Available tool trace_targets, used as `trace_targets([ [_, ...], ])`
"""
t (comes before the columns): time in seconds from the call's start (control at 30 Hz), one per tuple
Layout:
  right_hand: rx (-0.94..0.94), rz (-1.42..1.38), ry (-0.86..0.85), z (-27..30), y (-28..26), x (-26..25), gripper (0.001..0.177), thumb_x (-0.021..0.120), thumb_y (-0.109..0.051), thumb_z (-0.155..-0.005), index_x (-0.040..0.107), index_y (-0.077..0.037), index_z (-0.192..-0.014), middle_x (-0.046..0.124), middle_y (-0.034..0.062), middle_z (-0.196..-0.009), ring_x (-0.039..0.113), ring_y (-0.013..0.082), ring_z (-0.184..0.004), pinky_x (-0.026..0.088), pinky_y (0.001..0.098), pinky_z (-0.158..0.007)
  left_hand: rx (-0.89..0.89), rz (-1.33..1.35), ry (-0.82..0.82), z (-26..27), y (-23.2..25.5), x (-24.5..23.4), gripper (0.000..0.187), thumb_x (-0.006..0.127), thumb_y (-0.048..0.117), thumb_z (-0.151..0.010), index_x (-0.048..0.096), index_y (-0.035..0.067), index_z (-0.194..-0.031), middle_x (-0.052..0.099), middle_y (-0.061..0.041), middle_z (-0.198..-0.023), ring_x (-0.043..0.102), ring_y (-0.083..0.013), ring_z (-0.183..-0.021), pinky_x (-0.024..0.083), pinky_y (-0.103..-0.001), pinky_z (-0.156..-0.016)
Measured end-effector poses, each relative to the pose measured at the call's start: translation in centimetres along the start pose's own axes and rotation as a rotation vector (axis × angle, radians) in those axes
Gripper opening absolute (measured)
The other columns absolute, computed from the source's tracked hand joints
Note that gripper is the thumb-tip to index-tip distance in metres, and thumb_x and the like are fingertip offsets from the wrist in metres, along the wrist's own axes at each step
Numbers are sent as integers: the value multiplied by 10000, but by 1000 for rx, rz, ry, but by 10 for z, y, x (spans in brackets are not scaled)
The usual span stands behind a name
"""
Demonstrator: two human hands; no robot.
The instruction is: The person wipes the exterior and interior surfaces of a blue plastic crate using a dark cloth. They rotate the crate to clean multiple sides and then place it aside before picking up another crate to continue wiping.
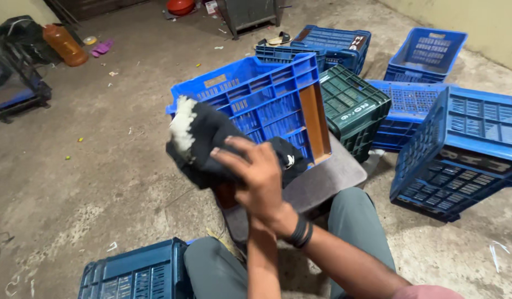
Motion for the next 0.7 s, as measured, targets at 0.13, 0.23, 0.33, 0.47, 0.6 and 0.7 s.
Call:
trace_targets([
  [0.13,85,83,187,-23,60,-48,648,527,84,-616,727,-87,-1209,708,100,-1243,626,335,-1209,435,408,-1039,-21,-18,88,-10,4,-16,99,631,-59,-839,643,-70,-936,728,-171,-952,738,-316,-909,599,-472,-922],
  [0.23,205,290,357,-29,110,-84,614,523,93,-694,717,-50,-1259,671,162,-1256,581,369,-1248,434,437,-1113,-45,-28,181,-1,1,-32,87,632,-51,-845,642,-69,-929,725,-174,-950,736,-317,-907,596,-479,-926],
  [0.33,272,310,395,-28,132,-94,564,546,81,-719,724,-41,-1240,671,176,-1229,572,397,-1152,444,440,-1047,-31,-16,230,8,-10,-25,93,630,-100,-829,644,-65,-913,722,-166,-953,736,-303,-921,588,-472,-913],
  [0.47,254,279,345,-12,98,-57,582,571,65,-675,712,-55,-1227,625,199,-1210,564,401,-1113,449,437,-993,19,-34,271,22,-18,5,169,633,-98,-794,664,-23,-942,739,-133,-930,761,-279,-860,620,-454,-815],
  [0.6,101,198,106,16,24,-7,587,641,62,-625,715,-115,-1179,640,160,-1239,596,379,-1107,470,450,-946,-372,1468,-293,58,-20,62,284,618,-42,-874,586,-2,-1153,616,-117,-1126,657,-228,-982,540,-343,-851],
  [0.7,29,63,-121,30,-8,5,620,679,50,-617,734,-147,-1202,659,140,-1264,591,355,-1003,479,423,-851,-596,2305,-706,92,3,87,329,566,-5,-934,532,21,-1261,539,-101,-1280,589,-202,-1101,495,-278,-908],
])
Point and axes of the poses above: each hand's wrist, its own z-axis away from the middle knuckle, its own x-axis out of the palm, y = z × x, the point moved 5 cm from there along -z, towards the middle knuckle
